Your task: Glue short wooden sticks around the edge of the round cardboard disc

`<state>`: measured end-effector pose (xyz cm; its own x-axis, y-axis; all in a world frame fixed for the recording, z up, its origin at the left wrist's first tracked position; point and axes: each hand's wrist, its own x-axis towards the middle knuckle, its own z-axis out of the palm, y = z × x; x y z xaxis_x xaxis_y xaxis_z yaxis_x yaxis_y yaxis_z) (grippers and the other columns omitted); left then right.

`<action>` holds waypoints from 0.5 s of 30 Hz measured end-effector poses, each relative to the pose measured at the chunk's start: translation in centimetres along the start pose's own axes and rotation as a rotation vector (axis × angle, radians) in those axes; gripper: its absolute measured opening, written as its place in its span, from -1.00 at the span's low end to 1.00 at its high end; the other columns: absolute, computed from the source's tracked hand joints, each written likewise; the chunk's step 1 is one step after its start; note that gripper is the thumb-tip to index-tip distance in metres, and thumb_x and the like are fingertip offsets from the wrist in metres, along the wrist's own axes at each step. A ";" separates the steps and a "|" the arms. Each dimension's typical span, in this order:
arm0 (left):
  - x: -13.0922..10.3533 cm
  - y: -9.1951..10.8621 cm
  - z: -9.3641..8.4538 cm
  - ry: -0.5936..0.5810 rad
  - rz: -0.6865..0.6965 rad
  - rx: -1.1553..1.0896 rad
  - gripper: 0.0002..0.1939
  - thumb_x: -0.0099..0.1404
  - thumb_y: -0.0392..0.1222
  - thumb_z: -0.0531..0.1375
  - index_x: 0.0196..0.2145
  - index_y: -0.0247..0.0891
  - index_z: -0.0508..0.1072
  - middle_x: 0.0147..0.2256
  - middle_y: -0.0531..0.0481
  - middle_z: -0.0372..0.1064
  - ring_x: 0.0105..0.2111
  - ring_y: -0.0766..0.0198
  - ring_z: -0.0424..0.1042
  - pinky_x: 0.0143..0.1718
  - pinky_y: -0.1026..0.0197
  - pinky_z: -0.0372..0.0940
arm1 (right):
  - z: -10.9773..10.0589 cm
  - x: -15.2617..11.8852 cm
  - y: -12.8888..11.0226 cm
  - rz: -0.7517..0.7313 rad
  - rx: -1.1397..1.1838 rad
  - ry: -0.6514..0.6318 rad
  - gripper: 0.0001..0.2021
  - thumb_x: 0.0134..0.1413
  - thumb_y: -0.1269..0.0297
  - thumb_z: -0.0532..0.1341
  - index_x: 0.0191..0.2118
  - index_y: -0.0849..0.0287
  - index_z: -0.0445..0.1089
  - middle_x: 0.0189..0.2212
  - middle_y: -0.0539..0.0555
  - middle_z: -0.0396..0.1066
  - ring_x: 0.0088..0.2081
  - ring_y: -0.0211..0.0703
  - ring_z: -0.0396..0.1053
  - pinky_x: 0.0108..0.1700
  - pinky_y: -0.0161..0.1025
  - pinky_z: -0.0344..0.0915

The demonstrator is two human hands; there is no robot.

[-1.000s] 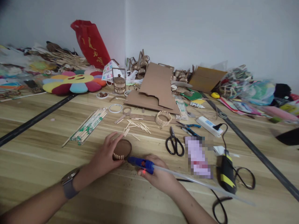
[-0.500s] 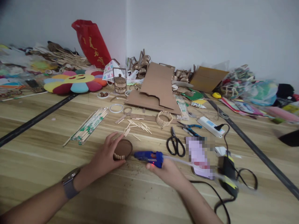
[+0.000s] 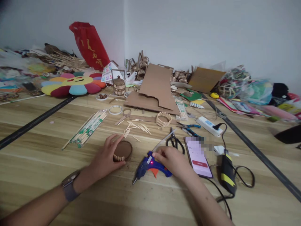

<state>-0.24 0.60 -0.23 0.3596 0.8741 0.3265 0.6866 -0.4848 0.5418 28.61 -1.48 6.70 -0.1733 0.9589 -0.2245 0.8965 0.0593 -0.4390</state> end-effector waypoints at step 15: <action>0.0 -0.2 0.2 0.011 0.013 -0.014 0.03 0.05 -0.29 0.43 0.37 -0.02 0.03 0.33 -0.28 0.00 0.30 -0.24 0.18 0.21 -0.34 0.27 | 2.4 8.5 -9.0 -0.148 -0.538 0.075 -0.73 0.31 0.57 0.05 0.04 0.30 0.37 -0.10 0.35 0.56 -0.04 0.08 0.53 -0.10 -0.20 0.40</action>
<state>-0.27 0.68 -0.51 0.3611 0.8676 0.3418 0.6732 -0.4961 0.5483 18.07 5.51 6.62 -0.3012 0.9456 -0.1233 0.9498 0.3089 0.0490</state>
